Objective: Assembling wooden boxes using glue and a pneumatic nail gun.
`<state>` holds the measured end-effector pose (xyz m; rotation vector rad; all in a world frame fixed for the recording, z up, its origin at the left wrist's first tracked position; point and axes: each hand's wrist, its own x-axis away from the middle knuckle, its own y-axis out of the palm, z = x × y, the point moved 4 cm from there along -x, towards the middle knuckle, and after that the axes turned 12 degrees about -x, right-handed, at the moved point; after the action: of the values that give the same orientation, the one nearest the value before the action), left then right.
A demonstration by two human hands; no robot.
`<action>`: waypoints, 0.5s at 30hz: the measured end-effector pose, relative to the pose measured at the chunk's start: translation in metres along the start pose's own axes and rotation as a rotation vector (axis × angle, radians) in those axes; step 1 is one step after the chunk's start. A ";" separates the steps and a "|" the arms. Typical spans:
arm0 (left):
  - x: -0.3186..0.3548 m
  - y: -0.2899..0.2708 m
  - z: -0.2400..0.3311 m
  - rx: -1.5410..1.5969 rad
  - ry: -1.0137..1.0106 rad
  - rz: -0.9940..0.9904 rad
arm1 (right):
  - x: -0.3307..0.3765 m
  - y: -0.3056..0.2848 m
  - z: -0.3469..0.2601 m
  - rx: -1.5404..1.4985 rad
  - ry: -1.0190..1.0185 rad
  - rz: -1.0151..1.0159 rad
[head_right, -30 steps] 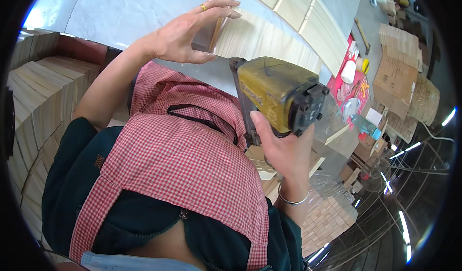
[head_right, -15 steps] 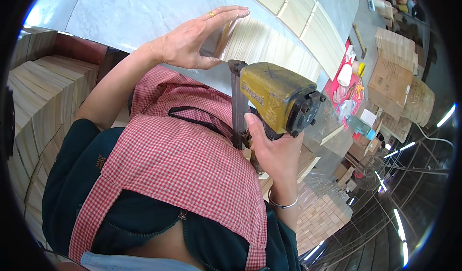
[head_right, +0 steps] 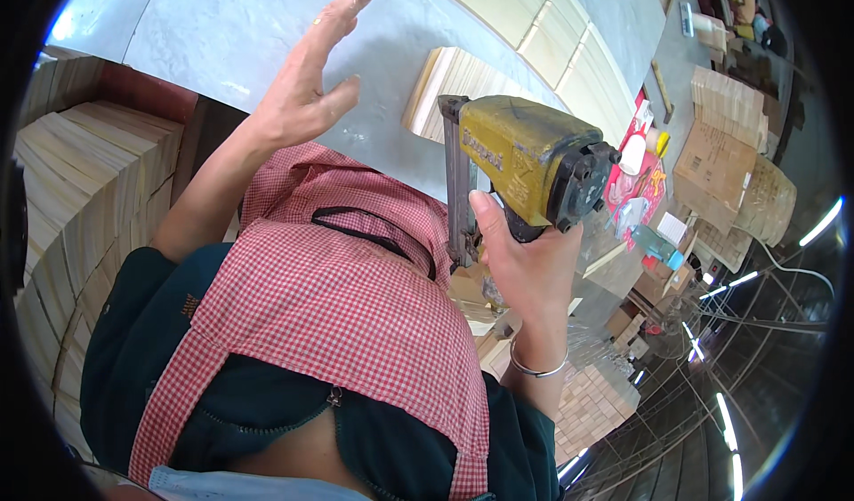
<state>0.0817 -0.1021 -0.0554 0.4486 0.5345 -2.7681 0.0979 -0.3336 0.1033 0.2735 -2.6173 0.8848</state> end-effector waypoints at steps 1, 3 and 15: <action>0.001 -0.001 -0.001 0.009 -0.012 0.010 | -0.001 0.001 -0.001 0.003 0.012 0.000; 0.003 -0.003 -0.001 0.014 -0.018 0.015 | -0.004 0.001 -0.003 0.017 -0.001 -0.011; 0.011 -0.004 0.002 0.048 -0.044 0.036 | -0.031 -0.012 -0.027 0.121 0.011 -0.006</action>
<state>0.0701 -0.1021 -0.0564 0.4024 0.4457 -2.7548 0.1375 -0.3240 0.1170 0.3070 -2.5558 1.0410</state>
